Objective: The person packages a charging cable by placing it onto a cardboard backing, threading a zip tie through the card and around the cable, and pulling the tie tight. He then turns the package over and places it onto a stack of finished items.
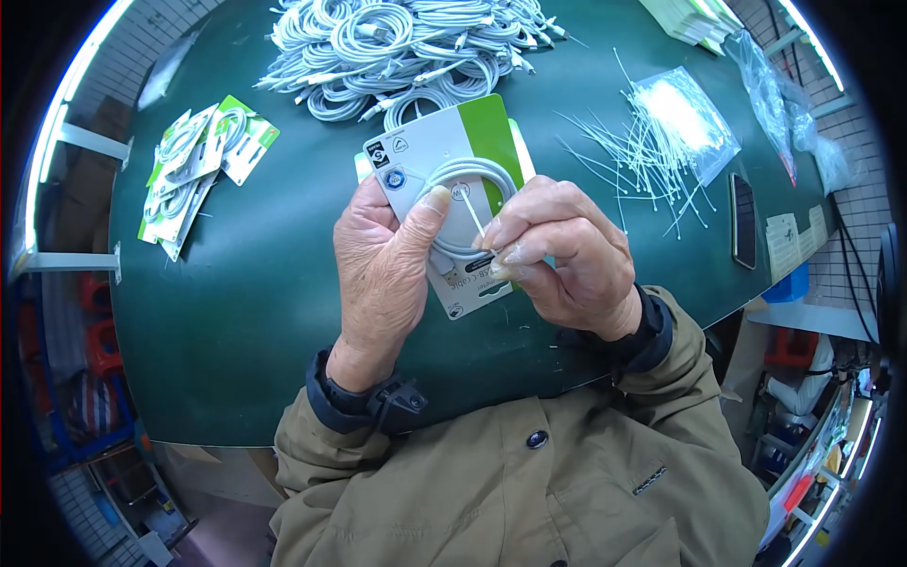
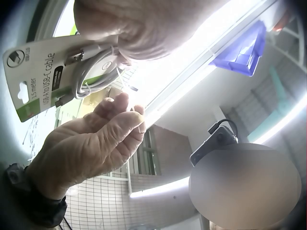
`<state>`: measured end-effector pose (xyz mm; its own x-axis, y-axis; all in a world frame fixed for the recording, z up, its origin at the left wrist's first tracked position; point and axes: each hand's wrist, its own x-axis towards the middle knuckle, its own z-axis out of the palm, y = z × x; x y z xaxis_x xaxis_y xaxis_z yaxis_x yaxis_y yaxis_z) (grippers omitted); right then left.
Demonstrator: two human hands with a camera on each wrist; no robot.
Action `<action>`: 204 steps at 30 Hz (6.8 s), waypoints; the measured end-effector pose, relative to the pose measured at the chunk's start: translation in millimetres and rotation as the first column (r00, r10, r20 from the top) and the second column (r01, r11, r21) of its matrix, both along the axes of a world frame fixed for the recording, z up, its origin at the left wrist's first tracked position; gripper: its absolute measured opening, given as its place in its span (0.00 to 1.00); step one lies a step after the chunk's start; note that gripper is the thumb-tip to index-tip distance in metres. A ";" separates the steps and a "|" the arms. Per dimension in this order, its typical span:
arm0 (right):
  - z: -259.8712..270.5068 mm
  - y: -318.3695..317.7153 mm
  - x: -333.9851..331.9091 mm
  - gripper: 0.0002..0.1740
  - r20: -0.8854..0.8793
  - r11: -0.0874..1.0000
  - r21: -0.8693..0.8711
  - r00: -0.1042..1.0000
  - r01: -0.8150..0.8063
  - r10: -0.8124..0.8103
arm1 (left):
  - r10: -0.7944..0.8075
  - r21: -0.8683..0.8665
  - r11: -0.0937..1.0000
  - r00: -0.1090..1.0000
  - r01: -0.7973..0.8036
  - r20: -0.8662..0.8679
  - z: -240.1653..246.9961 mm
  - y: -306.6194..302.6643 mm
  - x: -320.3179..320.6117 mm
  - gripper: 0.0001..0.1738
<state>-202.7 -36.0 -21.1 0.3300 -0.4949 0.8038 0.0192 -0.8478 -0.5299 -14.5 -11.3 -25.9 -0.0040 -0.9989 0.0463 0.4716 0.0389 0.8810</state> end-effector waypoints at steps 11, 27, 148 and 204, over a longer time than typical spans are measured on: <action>2.2 -1.2 -8.7 0.07 -0.036 0.997 0.015 0.996 -0.081 0.082 | -0.007 0.012 1.000 1.000 0.007 0.000 -0.3 0.9 -0.7 0.22; -4.4 1.2 -1.6 0.07 0.064 0.991 0.117 0.997 -0.059 0.051 | -0.021 0.043 0.999 1.000 0.021 -0.010 -6.4 1.7 -3.0 0.20; 18.3 -29.6 -36.6 0.11 -0.198 0.935 0.273 0.964 0.228 -0.177 | -0.009 -0.023 1.000 0.991 0.013 0.130 -10.9 10.9 -21.6 0.21; -25.9 -36.8 -34.5 0.10 0.187 0.643 0.762 0.976 -0.074 -0.109 | 0.000 0.017 1.000 0.989 -0.003 0.146 -6.8 9.8 -22.8 0.17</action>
